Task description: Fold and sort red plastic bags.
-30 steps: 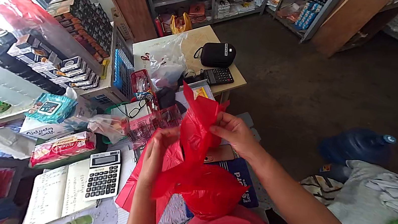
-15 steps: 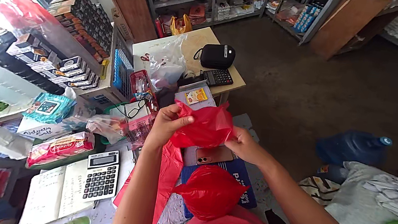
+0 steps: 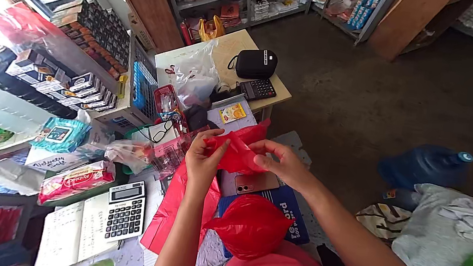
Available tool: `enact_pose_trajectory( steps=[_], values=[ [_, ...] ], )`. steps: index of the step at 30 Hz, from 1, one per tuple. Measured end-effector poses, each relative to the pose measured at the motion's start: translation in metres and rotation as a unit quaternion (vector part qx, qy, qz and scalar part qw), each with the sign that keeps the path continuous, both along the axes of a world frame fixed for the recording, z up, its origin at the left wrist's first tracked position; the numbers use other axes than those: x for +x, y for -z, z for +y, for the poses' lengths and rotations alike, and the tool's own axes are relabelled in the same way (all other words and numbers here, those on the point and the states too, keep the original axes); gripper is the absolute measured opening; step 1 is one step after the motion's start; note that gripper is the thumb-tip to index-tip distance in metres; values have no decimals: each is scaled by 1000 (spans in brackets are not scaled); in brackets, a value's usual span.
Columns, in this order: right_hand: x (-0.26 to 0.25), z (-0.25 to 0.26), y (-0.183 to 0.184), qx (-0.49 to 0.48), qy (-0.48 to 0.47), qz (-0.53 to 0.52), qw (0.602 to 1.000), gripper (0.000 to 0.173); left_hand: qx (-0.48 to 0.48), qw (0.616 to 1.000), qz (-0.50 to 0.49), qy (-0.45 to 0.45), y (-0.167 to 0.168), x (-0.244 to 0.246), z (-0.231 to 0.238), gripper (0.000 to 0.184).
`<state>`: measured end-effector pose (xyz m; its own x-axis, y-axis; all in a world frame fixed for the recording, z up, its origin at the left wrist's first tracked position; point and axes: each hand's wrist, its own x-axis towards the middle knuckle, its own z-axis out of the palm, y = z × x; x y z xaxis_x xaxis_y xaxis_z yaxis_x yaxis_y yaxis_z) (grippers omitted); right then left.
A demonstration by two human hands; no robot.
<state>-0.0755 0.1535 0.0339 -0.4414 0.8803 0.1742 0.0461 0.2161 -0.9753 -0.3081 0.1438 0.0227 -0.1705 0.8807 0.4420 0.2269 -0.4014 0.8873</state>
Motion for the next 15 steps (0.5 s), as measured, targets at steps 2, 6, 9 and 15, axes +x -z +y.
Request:
enact_pose_trajectory(
  steps=[2, 6, 9, 15],
  values=[
    [0, -1, 1, 18, 12, -17, 1000, 40, 10, 1000, 1, -23, 4, 0, -2, 19],
    [-7, -12, 3, 54, 29, -71, 996, 60, 19, 997, -24, -68, 11, 13, -8, 26],
    [-20, -20, 4, 84, 87, -130, 984, 52, 13, 996, -53, -78, 14, 24, -14, 24],
    [-8, -3, 17, 40, 101, -62, 992, 22, 13, 994, -102, -46, 16, 12, -23, 11]
  ],
)
